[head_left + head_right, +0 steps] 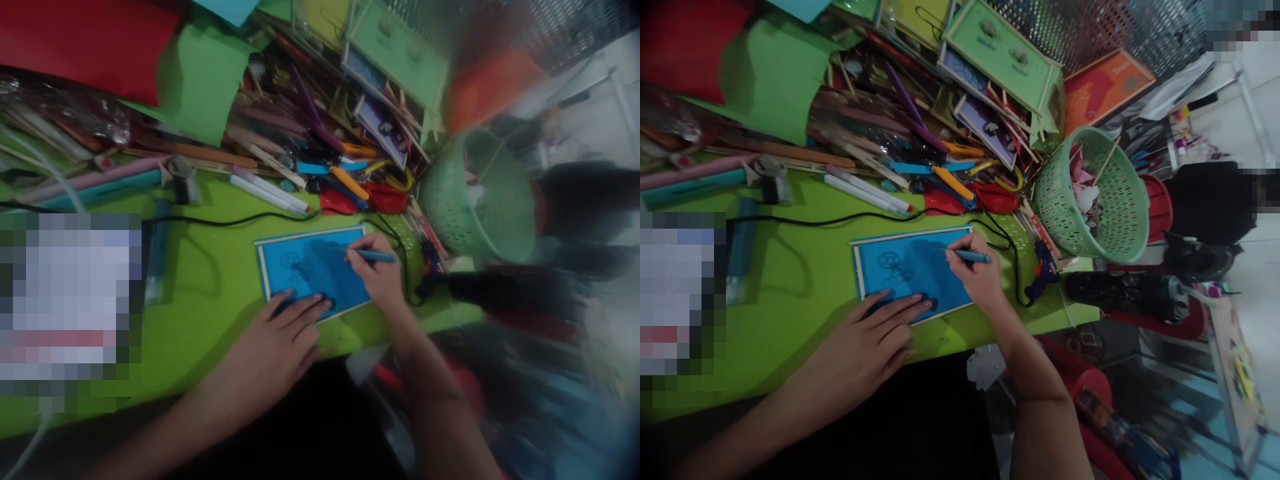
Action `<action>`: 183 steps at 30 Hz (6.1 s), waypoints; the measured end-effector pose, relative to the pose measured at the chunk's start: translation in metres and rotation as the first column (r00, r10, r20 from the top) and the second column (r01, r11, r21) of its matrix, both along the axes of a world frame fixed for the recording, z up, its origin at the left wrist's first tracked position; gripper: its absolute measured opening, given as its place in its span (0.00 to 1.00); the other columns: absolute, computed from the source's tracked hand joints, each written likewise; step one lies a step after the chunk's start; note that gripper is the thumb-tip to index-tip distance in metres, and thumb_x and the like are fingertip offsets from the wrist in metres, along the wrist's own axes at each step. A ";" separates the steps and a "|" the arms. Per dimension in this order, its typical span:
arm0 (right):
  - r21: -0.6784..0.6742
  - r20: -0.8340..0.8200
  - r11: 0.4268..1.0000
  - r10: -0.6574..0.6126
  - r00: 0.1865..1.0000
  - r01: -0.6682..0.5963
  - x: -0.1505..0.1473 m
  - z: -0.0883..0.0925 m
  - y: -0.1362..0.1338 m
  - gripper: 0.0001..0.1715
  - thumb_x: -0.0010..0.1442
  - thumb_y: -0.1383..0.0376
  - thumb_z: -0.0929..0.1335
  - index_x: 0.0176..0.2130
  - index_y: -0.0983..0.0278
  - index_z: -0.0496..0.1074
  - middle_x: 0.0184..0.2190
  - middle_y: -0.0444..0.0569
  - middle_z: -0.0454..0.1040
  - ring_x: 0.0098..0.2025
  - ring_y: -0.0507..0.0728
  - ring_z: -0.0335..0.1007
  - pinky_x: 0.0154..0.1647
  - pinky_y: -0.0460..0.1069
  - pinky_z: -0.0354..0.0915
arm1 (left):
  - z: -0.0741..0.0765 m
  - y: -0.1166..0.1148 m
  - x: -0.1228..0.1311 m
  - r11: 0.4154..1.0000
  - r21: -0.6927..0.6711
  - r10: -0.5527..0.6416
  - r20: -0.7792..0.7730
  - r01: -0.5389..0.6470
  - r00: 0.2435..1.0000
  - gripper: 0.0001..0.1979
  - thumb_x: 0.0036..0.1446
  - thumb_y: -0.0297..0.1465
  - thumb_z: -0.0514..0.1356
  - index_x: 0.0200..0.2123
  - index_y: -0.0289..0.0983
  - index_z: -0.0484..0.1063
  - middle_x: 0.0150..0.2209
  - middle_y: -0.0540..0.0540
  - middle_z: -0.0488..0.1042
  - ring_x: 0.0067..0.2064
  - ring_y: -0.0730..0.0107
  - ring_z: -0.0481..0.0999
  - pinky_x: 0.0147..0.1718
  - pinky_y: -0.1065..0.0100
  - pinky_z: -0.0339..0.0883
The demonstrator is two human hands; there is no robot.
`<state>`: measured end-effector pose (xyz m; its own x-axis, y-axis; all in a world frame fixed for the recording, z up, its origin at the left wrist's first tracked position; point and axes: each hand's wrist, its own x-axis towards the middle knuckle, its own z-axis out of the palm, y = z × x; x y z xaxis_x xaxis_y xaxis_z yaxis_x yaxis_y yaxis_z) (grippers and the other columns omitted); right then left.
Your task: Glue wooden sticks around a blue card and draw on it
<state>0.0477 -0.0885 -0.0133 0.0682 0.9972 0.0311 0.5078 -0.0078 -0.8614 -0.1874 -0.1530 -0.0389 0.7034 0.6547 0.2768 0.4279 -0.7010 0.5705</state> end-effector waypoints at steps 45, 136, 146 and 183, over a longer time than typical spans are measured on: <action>0.032 -0.062 0.999 -0.003 0.998 0.005 0.005 0.000 -0.004 0.05 0.60 0.62 0.71 0.33 0.59 0.70 0.27 0.41 0.74 0.28 0.53 0.70 0.29 0.49 0.66 | 0.002 -0.006 0.010 1.000 -0.005 0.019 0.025 -0.019 0.999 0.09 0.73 0.32 0.55 0.44 0.38 0.75 0.64 0.45 0.76 0.65 0.57 0.74 0.71 0.48 0.51; 0.069 0.117 0.990 -0.128 0.985 0.120 -0.003 -0.001 -0.001 0.06 0.61 0.61 0.70 0.35 0.57 0.68 0.26 0.39 0.74 0.27 0.53 0.72 0.30 0.49 0.68 | -0.006 -0.002 0.044 0.999 0.043 0.003 -0.044 -0.002 0.999 0.08 0.71 0.31 0.57 0.45 0.34 0.74 0.66 0.34 0.72 0.67 0.51 0.72 0.66 0.45 0.60; 0.068 0.074 0.989 -0.133 0.988 0.128 -0.002 0.000 -0.003 0.06 0.59 0.64 0.69 0.33 0.57 0.66 0.24 0.38 0.70 0.25 0.53 0.69 0.29 0.49 0.65 | -0.005 -0.002 0.044 0.999 0.044 0.013 -0.033 -0.011 0.999 0.08 0.71 0.31 0.56 0.45 0.34 0.74 0.66 0.35 0.72 0.67 0.51 0.73 0.65 0.45 0.61; -0.010 0.027 1.000 0.015 1.000 -0.014 -0.002 0.002 -0.007 0.05 0.60 0.62 0.70 0.32 0.59 0.70 0.25 0.41 0.73 0.26 0.53 0.69 0.28 0.48 0.64 | -0.005 -0.002 0.045 0.998 0.053 0.022 -0.027 -0.020 0.999 0.07 0.70 0.32 0.58 0.44 0.35 0.74 0.65 0.34 0.73 0.67 0.51 0.72 0.66 0.45 0.59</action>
<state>0.0453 -0.0953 -0.0111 0.0530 0.9983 0.0231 0.5314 -0.0086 -0.8470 -0.1424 -0.1550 -0.0444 0.6975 0.6545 0.2917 0.4580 -0.7202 0.5210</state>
